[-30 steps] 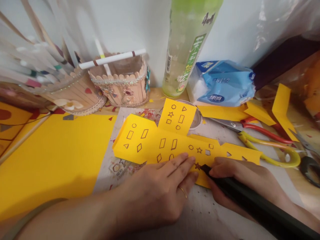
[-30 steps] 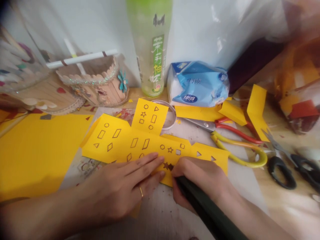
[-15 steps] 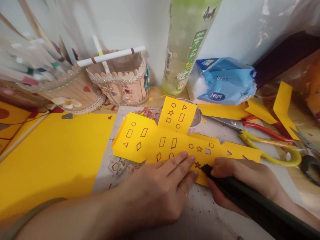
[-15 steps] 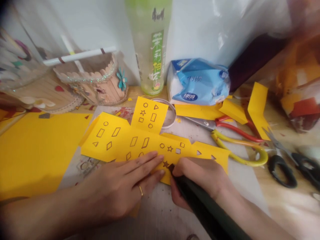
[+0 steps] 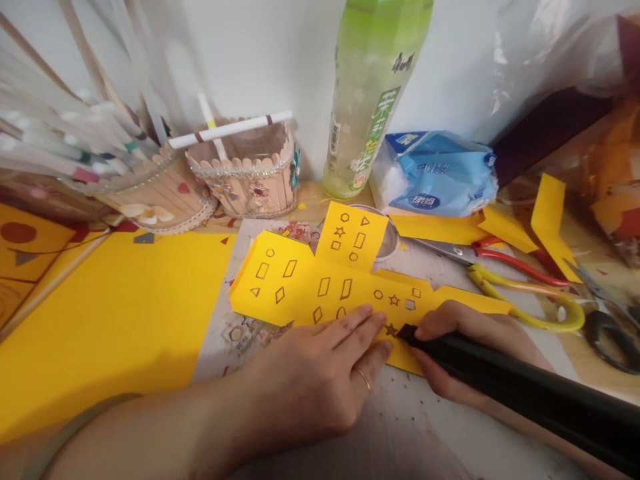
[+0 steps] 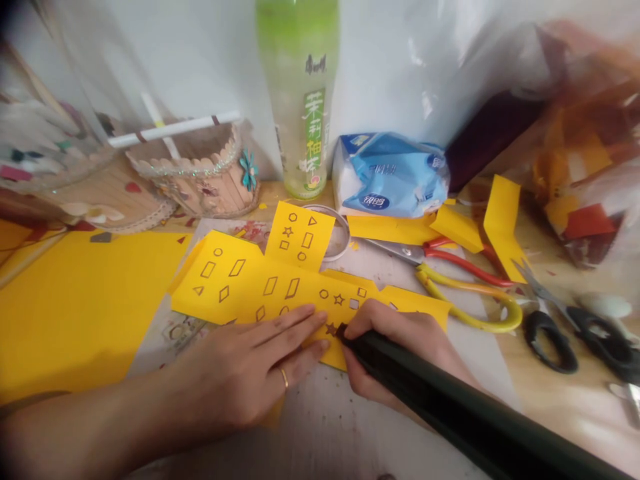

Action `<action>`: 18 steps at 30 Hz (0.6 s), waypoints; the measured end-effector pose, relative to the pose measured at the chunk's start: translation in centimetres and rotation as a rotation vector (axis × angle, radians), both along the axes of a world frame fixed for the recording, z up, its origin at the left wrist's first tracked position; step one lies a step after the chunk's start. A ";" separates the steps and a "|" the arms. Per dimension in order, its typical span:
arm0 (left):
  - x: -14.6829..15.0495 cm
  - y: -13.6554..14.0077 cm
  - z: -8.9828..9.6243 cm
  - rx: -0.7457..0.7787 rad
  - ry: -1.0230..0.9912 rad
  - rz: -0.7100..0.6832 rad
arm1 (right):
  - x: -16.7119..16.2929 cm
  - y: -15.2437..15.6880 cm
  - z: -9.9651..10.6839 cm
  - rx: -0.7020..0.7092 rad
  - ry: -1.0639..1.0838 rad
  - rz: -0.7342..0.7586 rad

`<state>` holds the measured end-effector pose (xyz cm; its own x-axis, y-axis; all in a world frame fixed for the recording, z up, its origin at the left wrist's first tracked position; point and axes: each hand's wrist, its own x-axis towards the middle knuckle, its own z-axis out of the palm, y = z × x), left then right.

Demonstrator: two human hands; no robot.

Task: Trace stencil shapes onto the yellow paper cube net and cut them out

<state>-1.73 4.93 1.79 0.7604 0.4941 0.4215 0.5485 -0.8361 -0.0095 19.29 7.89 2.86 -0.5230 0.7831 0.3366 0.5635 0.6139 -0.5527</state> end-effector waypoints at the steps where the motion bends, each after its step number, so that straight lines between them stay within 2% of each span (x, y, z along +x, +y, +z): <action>1: 0.0 0.0 0.0 0.000 -0.002 -0.001 | 0.0 0.0 0.0 -0.004 -0.004 0.003; 11: 0.0 0.0 0.0 -0.001 0.007 -0.004 | 1.0 -0.2 -0.3 0.030 -0.106 0.098; 18: 0.1 -0.2 -0.2 -0.030 0.006 0.000 | 0.4 -0.5 -1.0 0.138 -0.106 0.094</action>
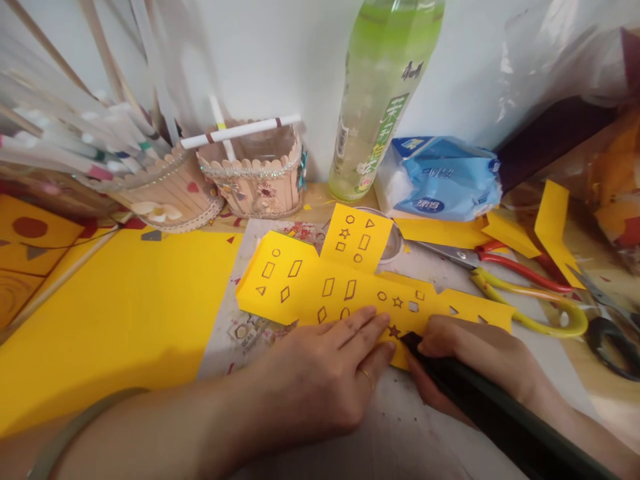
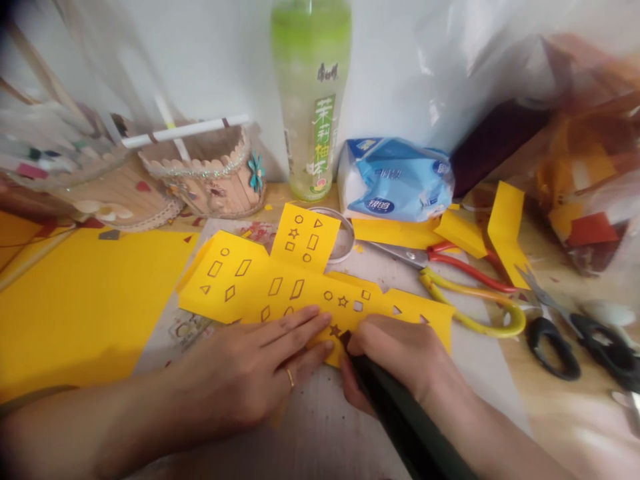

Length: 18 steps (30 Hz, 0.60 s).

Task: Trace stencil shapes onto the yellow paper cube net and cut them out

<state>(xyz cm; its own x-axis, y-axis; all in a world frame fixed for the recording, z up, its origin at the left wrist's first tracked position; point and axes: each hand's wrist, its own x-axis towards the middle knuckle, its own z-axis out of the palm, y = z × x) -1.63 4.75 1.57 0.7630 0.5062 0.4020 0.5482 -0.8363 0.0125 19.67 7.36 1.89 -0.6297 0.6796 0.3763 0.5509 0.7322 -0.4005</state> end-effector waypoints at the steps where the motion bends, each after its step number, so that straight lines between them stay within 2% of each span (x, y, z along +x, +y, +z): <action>1: 0.1 -0.2 -0.1 -0.004 -0.006 0.010 | 0.0 0.0 0.0 -0.016 0.000 0.006; 4: 0.4 -1.1 0.0 -0.020 -0.013 0.059 | 0.1 0.3 0.5 -0.121 -0.021 0.051; 6: 0.2 -1.5 0.9 -0.060 0.019 0.056 | 0.2 0.5 1.0 -0.179 -0.019 0.083; 7: 0.0 -1.5 1.5 -0.101 0.045 0.034 | 0.3 0.5 1.3 -0.202 -0.012 0.093; 10: -0.7 -1.0 3.4 -0.255 0.116 -0.165 | 0.4 0.5 1.8 -0.296 -0.009 0.077; 11: -0.9 -0.6 3.6 -0.277 0.111 -0.184 | 0.4 0.5 1.9 -0.329 -0.006 0.065; 14: -1.1 0.5 2.9 -0.100 0.013 -0.067 | 0.5 0.5 1.5 -0.380 0.032 0.037; 18: -1.1 1.3 0.7 -0.078 0.018 -0.102 | 1.0 0.9 0.9 -0.432 0.063 0.082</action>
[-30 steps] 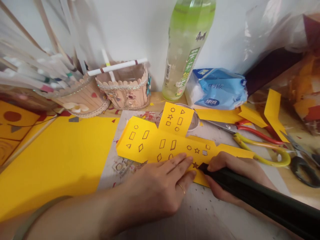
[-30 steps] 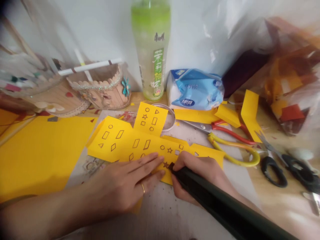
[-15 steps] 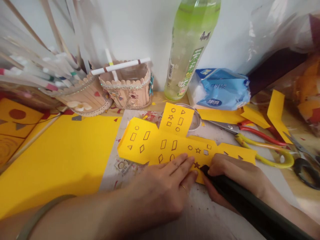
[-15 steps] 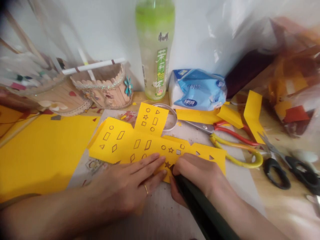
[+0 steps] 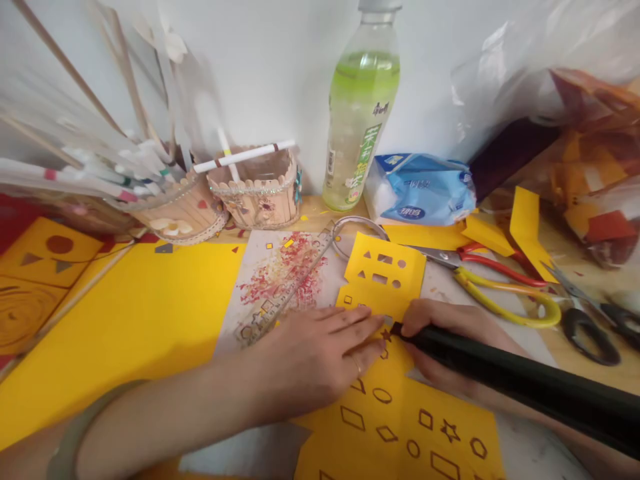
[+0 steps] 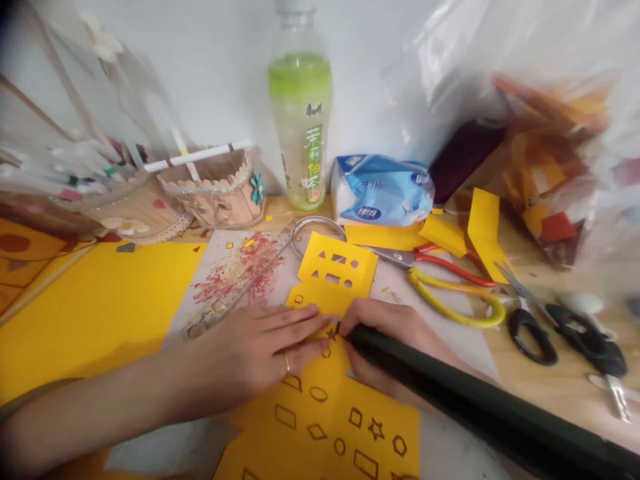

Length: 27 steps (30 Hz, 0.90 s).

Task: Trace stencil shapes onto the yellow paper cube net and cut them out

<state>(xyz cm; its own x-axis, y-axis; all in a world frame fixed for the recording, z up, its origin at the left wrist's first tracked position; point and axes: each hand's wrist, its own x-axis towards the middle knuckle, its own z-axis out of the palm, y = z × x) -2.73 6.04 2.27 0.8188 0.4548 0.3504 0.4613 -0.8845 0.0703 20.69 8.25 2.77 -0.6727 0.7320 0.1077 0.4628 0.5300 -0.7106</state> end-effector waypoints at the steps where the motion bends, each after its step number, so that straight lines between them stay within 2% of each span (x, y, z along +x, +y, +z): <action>1: 0.0 0.0 -0.3 -0.002 -0.002 -0.011 | 0.1 0.1 -0.1 -0.017 0.007 0.007; 8: -0.3 0.3 -0.2 -0.015 0.029 -0.031 | 0.1 0.6 0.2 -0.060 0.060 -0.022; 17: -0.8 1.3 -0.9 -0.065 0.015 -0.138 | 0.6 0.6 0.0 -0.138 0.079 -0.025; 27: -0.8 1.2 -0.8 -0.058 0.011 -0.125 | 0.6 0.4 -0.2 -0.059 0.100 0.008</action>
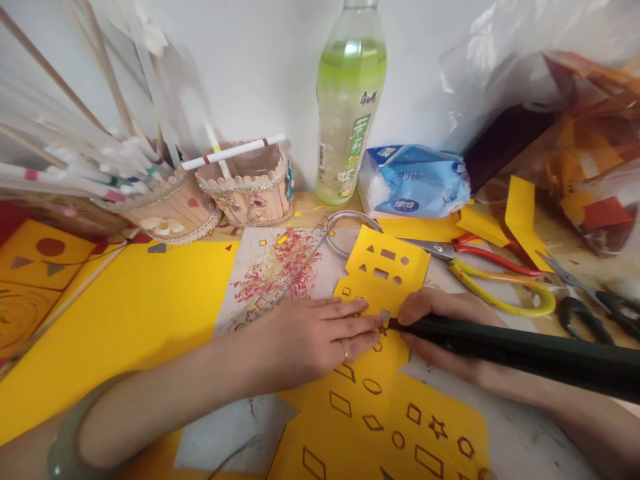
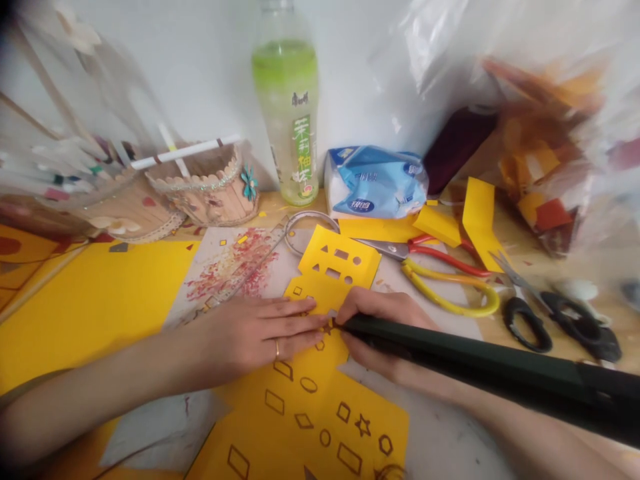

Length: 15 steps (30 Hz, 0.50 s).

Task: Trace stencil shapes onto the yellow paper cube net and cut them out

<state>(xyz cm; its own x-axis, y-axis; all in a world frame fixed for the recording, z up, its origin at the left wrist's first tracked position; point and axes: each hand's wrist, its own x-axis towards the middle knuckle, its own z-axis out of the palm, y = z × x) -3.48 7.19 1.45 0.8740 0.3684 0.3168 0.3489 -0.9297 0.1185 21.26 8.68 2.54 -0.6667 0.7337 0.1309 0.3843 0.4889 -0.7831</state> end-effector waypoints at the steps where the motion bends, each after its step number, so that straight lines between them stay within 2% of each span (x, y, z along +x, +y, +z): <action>1: 0.0 0.0 0.0 0.001 0.002 0.002 | 0.0 0.0 0.0 0.001 0.007 -0.003; 8: 0.1 -0.1 0.0 0.003 -0.011 0.016 | -0.1 -0.1 0.1 -0.013 0.014 -0.045; 15: 0.0 -0.1 0.0 0.003 -0.011 0.008 | 0.1 -0.1 -0.2 0.006 0.017 -0.021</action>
<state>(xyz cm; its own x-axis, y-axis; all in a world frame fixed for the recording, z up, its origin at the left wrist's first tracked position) -3.51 7.13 1.47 0.8675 0.3740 0.3281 0.3547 -0.9273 0.1194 21.31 8.63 2.35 -0.6487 0.7468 0.1465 0.3817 0.4858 -0.7864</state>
